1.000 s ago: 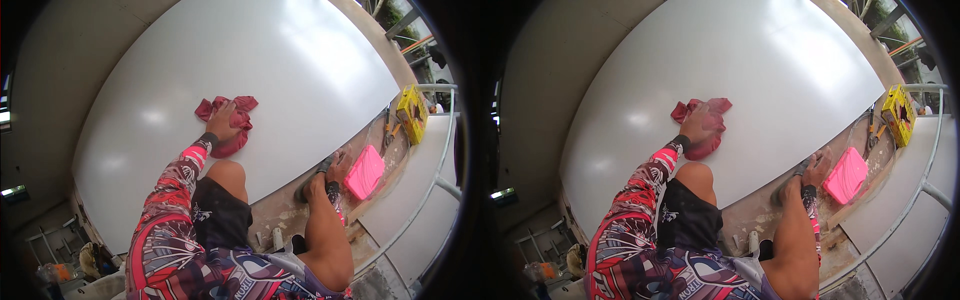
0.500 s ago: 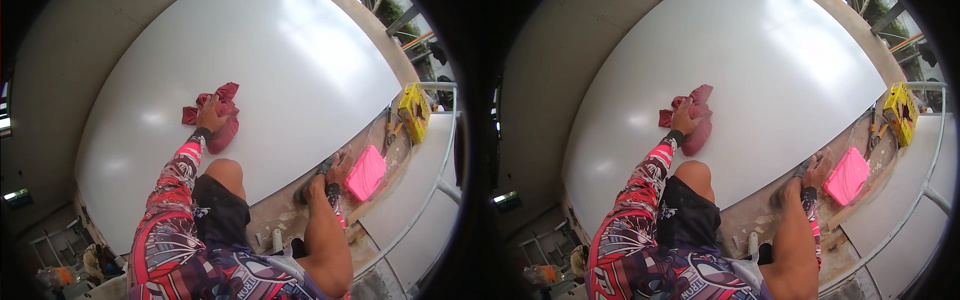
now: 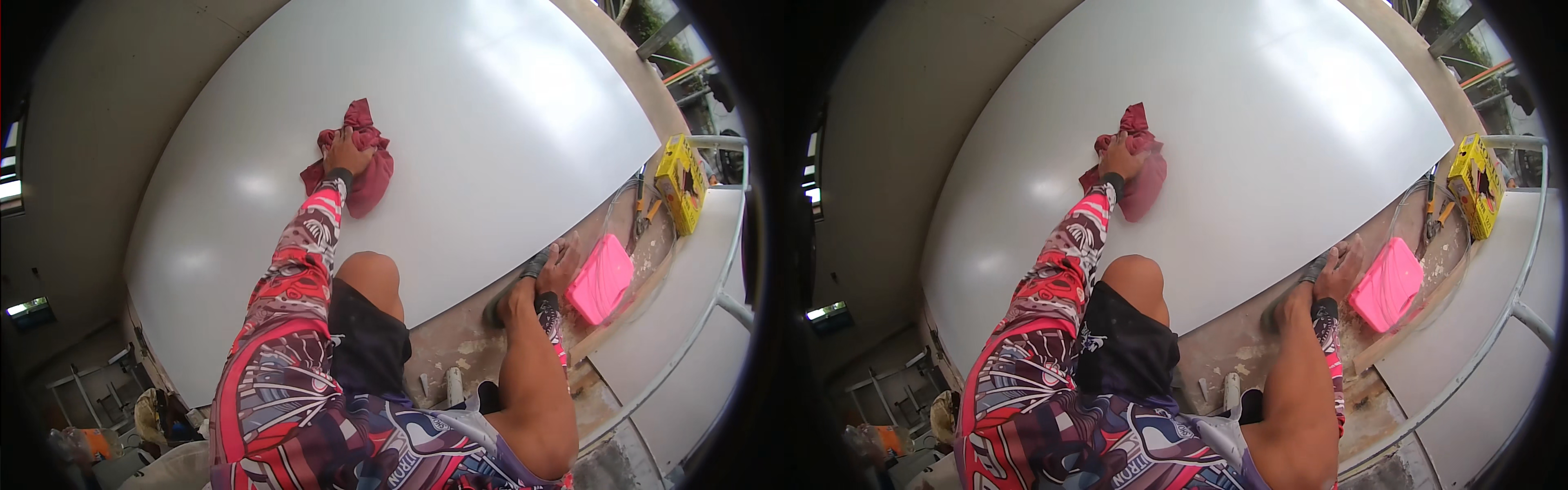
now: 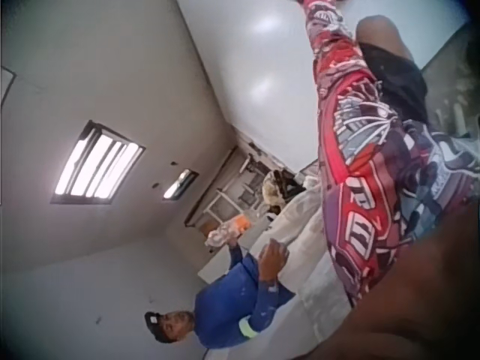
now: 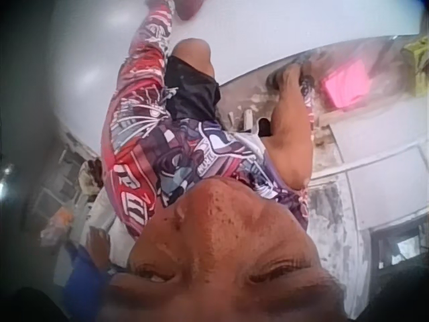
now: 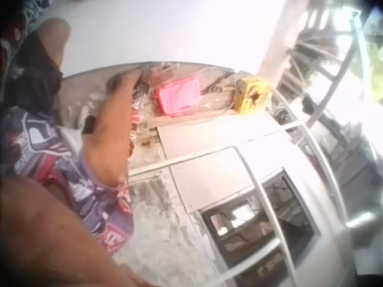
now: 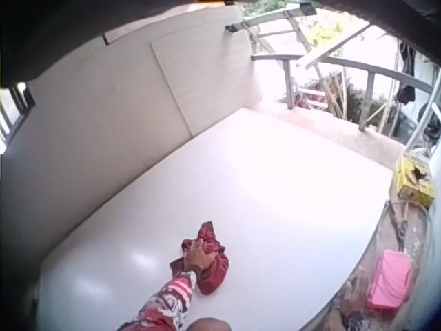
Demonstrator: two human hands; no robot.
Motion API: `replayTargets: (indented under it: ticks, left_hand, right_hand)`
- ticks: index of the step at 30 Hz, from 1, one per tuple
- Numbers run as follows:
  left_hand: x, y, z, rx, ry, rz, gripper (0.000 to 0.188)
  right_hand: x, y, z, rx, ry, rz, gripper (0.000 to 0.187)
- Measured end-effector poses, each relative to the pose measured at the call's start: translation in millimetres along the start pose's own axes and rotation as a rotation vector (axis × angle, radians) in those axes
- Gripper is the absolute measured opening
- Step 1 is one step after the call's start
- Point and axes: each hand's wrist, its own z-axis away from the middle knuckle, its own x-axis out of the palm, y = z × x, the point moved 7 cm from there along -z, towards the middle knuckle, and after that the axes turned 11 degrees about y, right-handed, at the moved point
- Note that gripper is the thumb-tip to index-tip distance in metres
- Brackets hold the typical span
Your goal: The person uses a power grinder to trim the edge of a white panel on the floor and later wipes the surface of the panel with a red cloth.
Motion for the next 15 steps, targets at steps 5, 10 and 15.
replayTargets:
  ticks: [5,10,15]
  left_hand:
    - [-9,3,4,0.057,-0.026,0.014,0.085]
    - [9,-8,169,0.336,-0.351,0.312,0.08]
    - [-5,-21,186,0.136,-0.38,0.287,0.081]
  right_hand:
    - [16,2,-1,-0.069,0.047,-0.04,0.057]
    - [2,13,-2,-0.096,0.04,-0.034,0.057]
    - [6,12,0,-0.115,-0.042,0.035,0.063]
